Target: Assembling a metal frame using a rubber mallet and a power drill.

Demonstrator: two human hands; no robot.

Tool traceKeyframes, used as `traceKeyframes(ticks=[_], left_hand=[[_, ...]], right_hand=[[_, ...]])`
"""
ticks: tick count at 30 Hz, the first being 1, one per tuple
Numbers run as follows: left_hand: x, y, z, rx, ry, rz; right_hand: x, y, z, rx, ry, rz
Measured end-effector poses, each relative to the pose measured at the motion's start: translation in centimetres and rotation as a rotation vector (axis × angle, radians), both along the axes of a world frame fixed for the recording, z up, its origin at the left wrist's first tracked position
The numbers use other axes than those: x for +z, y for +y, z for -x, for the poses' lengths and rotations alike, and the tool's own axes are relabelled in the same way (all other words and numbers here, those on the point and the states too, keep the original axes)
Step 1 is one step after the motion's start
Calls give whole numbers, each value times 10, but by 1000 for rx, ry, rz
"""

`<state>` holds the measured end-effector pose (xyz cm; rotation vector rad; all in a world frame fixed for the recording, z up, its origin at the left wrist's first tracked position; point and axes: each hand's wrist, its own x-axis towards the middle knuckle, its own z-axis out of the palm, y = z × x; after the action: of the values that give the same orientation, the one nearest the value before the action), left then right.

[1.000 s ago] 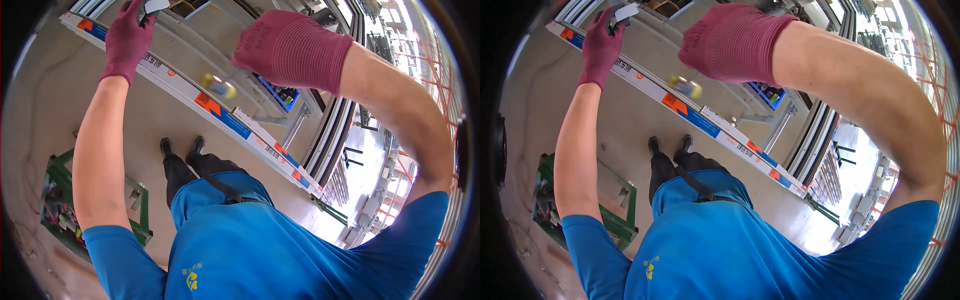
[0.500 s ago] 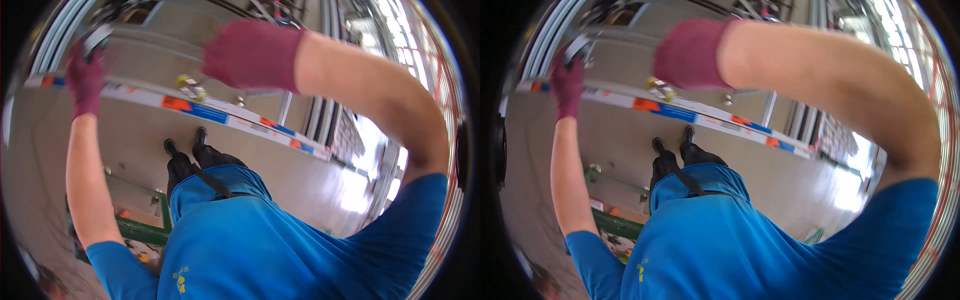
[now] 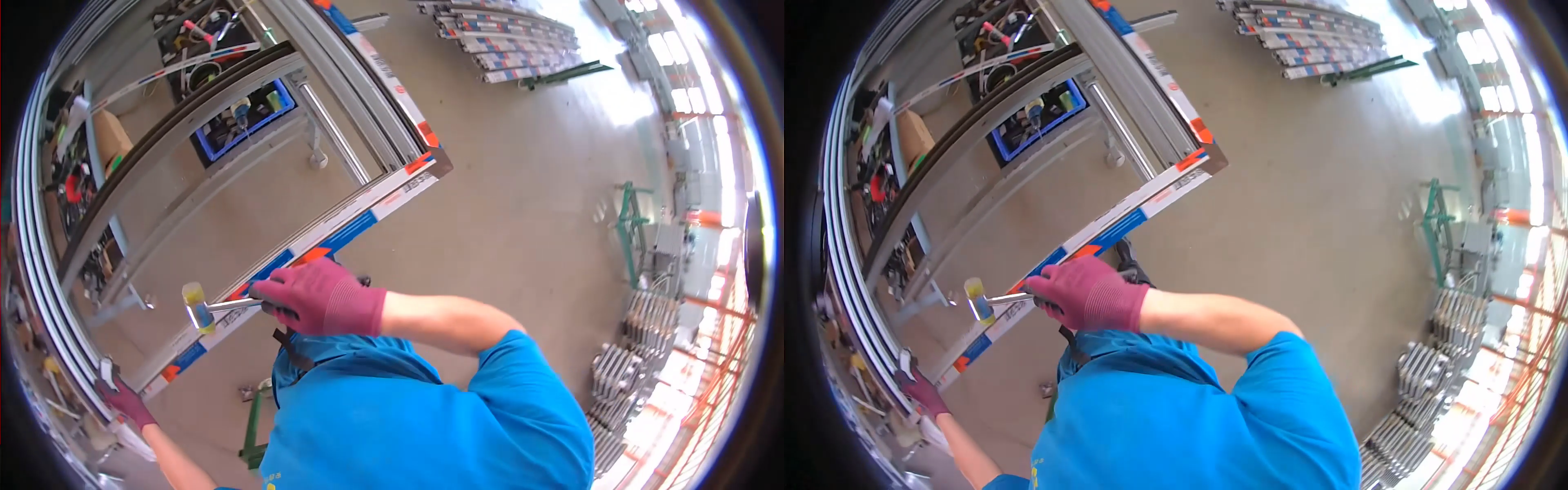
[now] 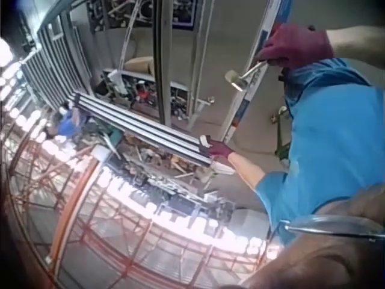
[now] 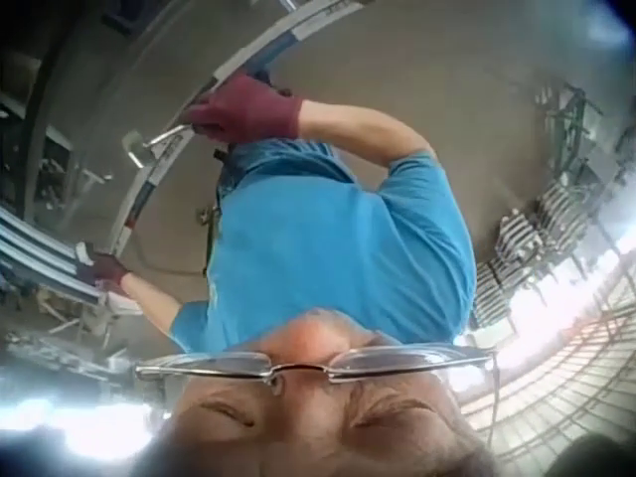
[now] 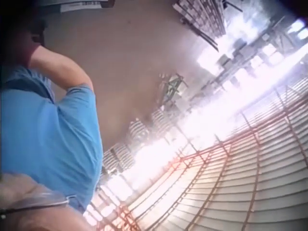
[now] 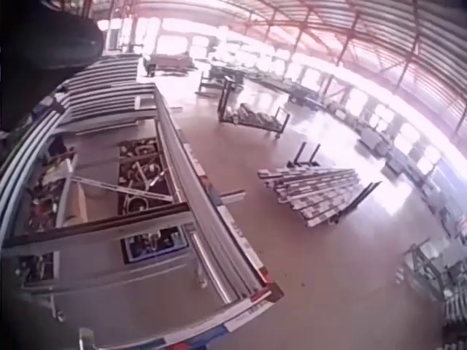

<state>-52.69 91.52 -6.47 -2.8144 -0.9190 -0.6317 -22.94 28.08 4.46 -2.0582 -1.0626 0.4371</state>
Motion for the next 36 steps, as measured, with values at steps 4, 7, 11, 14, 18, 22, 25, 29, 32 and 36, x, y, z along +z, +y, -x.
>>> traceKeyframes(ticks=[4, 7, 11, 14, 18, 22, 25, 29, 32, 36], left_hand=[[32, -13, -6, 144, -219, 639], [51, -76, -74, 170, -537, 1235], [68, -115, -104, 145, -525, 1522], [56, -119, -102, -295, -616, 1925], [68, -183, -114, -549, -743, 2181], [68, -198, -104, 22, -275, 1338], [65, -224, -138, 37, -466, 1673], [102, -238, -136, -222, -555, 1683], [101, -204, -118, -254, -301, 1757], [87, -169, -130, -384, 21, 1693]], right_hand=[[-25, -7, -5, -137, 63, -130], [-32, -14, -15, -167, 108, -167], [-31, -14, -18, -116, 145, -160], [-28, -13, -15, -32, 141, -103], [-27, -3, -8, 90, 79, 20], [-30, -5, -8, -3, 68, -181], [-14, -2, -23, -66, 133, -90], [-7, 1, -28, -107, 245, 35], [14, 30, -31, -136, 495, 129], [15, 69, -13, -310, 775, 94]])
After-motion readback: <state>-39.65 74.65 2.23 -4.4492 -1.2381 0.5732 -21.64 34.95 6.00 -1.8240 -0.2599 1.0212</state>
